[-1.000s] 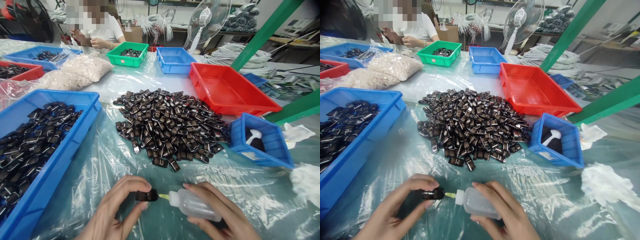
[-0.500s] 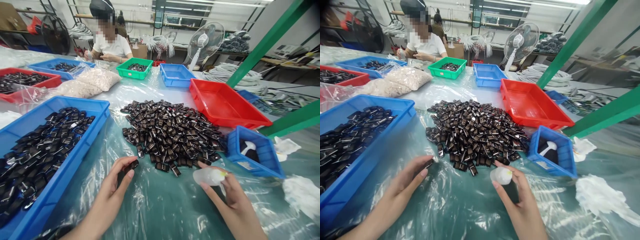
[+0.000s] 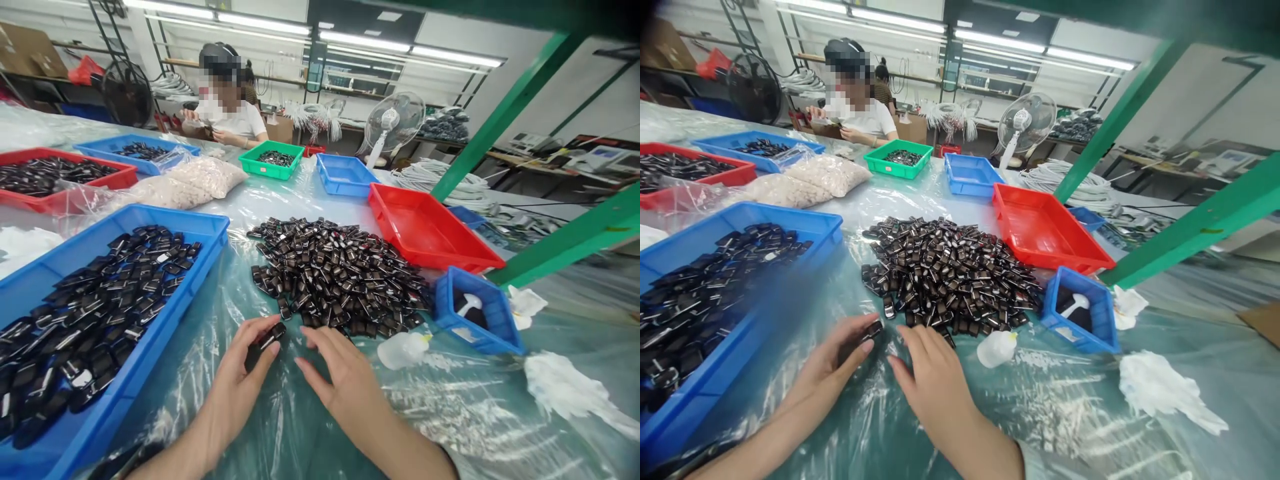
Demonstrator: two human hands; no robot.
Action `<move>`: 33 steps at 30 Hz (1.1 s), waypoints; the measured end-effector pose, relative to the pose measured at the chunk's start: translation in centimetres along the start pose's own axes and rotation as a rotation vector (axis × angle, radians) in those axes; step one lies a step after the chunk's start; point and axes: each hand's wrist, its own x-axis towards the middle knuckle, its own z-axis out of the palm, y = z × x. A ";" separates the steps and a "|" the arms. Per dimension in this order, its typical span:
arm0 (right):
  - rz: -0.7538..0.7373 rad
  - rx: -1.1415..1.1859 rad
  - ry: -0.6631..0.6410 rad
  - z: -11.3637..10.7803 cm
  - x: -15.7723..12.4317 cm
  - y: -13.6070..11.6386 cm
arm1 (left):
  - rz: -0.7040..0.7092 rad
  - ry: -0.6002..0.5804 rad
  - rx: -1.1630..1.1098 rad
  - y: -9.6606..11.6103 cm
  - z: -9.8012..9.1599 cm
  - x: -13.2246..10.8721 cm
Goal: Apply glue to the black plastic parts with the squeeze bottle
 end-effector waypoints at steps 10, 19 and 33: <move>0.488 0.709 -0.161 -2.2 -0.2 0.7 | 0.142 -0.131 0.053 0.4 0.3 -1.4; 0.845 1.332 -0.210 -3.9 -2.0 -0.6 | 0.384 -0.186 0.130 0.0 0.8 -3.3; 0.821 1.615 -0.259 -3.1 -2.6 -0.4 | 0.389 -0.189 0.104 1.0 0.6 -3.9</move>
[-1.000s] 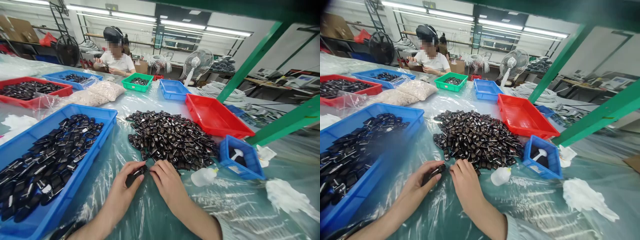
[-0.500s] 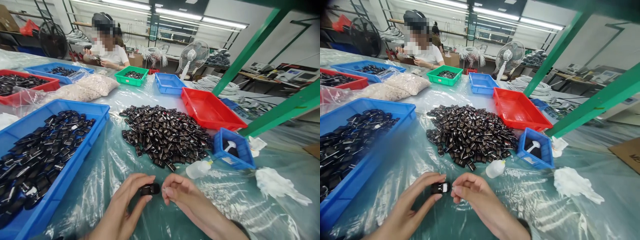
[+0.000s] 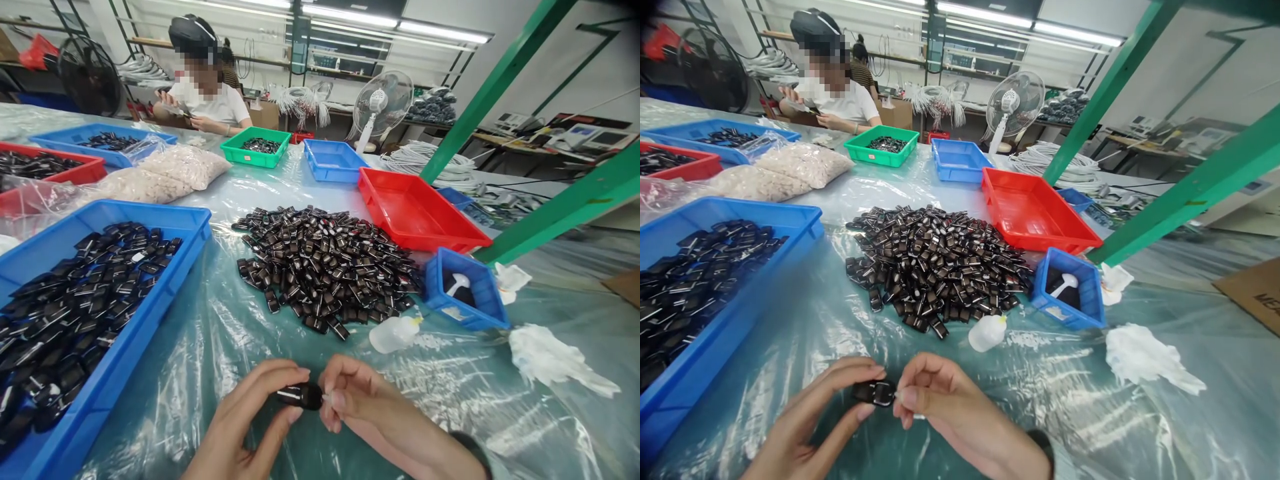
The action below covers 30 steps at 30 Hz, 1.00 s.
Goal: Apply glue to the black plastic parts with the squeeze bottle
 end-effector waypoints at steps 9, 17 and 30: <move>0.019 -0.025 -0.012 0.2 0.0 0.1 | -0.115 0.089 -0.078 0.1 0.5 -0.3; 0.020 -0.022 0.001 0.2 0.1 0.3 | -0.090 0.055 -0.054 0.3 0.5 -0.2; 0.043 -0.084 0.006 0.4 0.3 1.1 | -0.051 0.047 0.021 0.6 0.4 -0.9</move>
